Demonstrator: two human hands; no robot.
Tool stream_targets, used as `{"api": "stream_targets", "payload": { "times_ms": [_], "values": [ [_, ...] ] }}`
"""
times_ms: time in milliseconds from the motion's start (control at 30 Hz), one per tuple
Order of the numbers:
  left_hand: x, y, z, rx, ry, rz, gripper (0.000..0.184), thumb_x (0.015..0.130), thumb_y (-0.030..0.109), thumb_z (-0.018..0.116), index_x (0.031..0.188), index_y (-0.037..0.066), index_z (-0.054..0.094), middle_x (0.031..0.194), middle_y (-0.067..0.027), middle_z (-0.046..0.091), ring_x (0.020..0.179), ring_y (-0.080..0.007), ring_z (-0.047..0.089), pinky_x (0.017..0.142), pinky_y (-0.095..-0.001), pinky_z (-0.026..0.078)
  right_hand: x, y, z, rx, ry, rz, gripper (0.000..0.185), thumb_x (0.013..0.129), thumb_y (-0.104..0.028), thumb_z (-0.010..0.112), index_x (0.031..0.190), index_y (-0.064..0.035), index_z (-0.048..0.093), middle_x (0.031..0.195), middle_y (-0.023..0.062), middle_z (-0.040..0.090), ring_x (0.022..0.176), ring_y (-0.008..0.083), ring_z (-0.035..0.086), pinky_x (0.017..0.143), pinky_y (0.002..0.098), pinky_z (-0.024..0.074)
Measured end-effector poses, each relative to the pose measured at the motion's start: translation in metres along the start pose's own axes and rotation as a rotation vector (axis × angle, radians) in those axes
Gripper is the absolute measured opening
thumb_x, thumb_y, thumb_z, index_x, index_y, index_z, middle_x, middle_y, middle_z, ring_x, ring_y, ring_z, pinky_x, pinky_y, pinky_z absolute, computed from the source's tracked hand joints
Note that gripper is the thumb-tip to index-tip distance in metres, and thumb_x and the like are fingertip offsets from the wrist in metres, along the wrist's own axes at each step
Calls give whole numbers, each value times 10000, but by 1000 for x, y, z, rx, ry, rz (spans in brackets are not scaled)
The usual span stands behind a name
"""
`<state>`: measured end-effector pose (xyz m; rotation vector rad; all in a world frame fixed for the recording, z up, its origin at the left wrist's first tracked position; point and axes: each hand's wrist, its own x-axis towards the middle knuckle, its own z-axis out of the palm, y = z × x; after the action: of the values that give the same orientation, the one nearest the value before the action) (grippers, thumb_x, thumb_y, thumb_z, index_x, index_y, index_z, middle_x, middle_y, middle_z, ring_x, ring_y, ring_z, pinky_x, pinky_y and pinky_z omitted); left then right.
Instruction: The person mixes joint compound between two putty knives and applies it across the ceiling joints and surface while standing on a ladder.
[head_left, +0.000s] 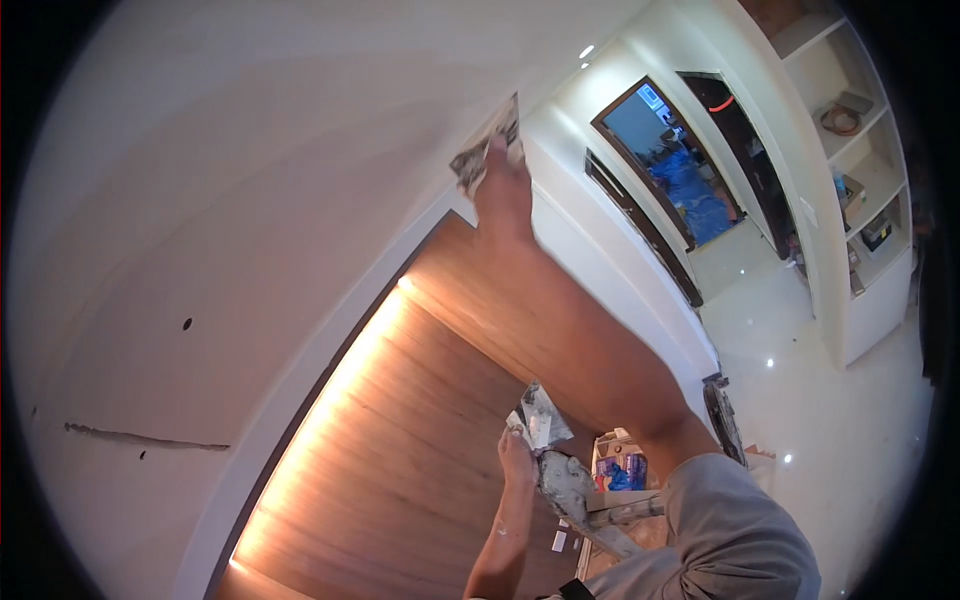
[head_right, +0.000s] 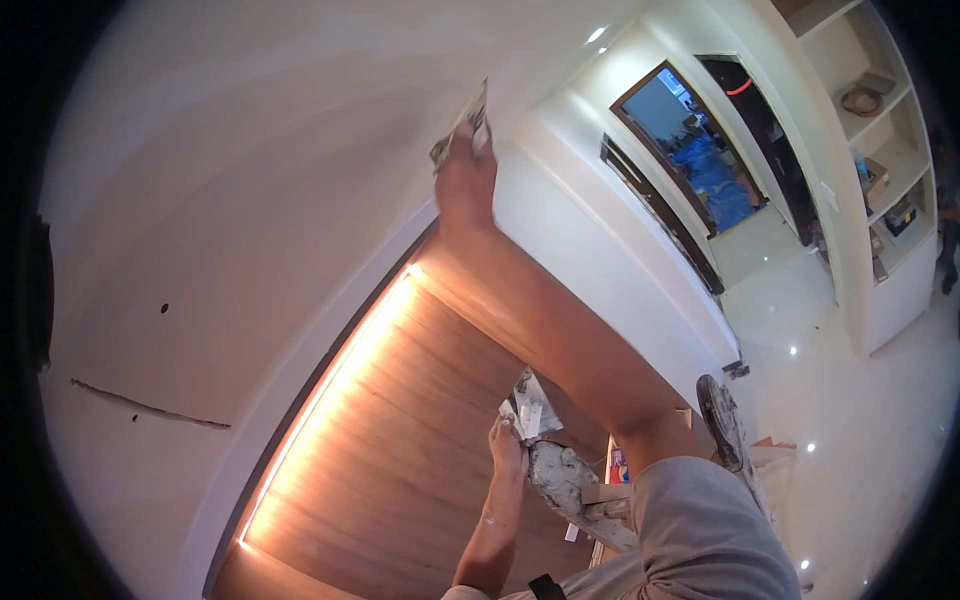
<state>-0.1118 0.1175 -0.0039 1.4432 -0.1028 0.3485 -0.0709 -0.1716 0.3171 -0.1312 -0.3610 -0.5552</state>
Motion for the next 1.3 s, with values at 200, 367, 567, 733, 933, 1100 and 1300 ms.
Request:
{"api": "stream_targets", "payload": {
  "times_ms": [200,367,567,733,933,1100,1300],
  "values": [
    [-3,7,2,3,-28,-31,291,1009,167,471,1206,-11,589,1028,-122,689,812,-237,704,605,-387,612,-56,-54,40,125,-91,87,494,1082,-406,398,1380,-15,435,1163,71,574,997,155,543,852,339,474],
    [19,-29,-15,-103,158,41,286,1024,142,417,1189,1,604,976,-83,679,756,-173,677,635,-327,591,-152,-65,77,-102,-220,-523,668,1024,-384,538,1461,91,369,1241,181,448,1012,251,450,847,367,449],
    [13,-7,-12,-40,79,10,289,1025,146,416,1190,0,604,974,-84,678,754,-175,676,632,-328,590,-213,-55,112,-309,-204,-1122,591,854,-221,713,1387,-20,554,1341,241,434,1066,336,471,832,385,461],
    [10,-2,-8,-11,55,-3,291,1026,149,415,1191,0,604,973,-84,677,753,-177,676,629,-328,590,-229,-20,118,-504,-149,-1340,575,783,-127,685,1343,-240,617,1392,120,468,1096,243,489,828,358,462],
    [10,-1,-7,3,43,-3,294,1027,153,414,1192,0,604,972,-85,676,751,-179,675,626,-329,589,-206,-39,65,-660,-157,-1445,596,793,-312,783,1353,-401,599,1313,45,512,1138,227,476,848,370,455],
    [8,1,-5,21,25,-6,297,1028,156,413,1193,0,604,970,-85,675,749,-180,674,623,-330,588,-178,-50,134,-368,215,-1529,556,794,-400,812,1311,-457,615,1334,45,464,1154,254,458,853,411,453],
    [8,-2,-5,28,3,-6,300,1029,160,412,1195,-1,603,969,-85,674,747,-182,673,620,-330,588,-183,10,113,-582,-61,-1570,474,869,-150,686,1300,-344,644,1393,133,424,1152,298,425,913,447,430]
  ]
}}
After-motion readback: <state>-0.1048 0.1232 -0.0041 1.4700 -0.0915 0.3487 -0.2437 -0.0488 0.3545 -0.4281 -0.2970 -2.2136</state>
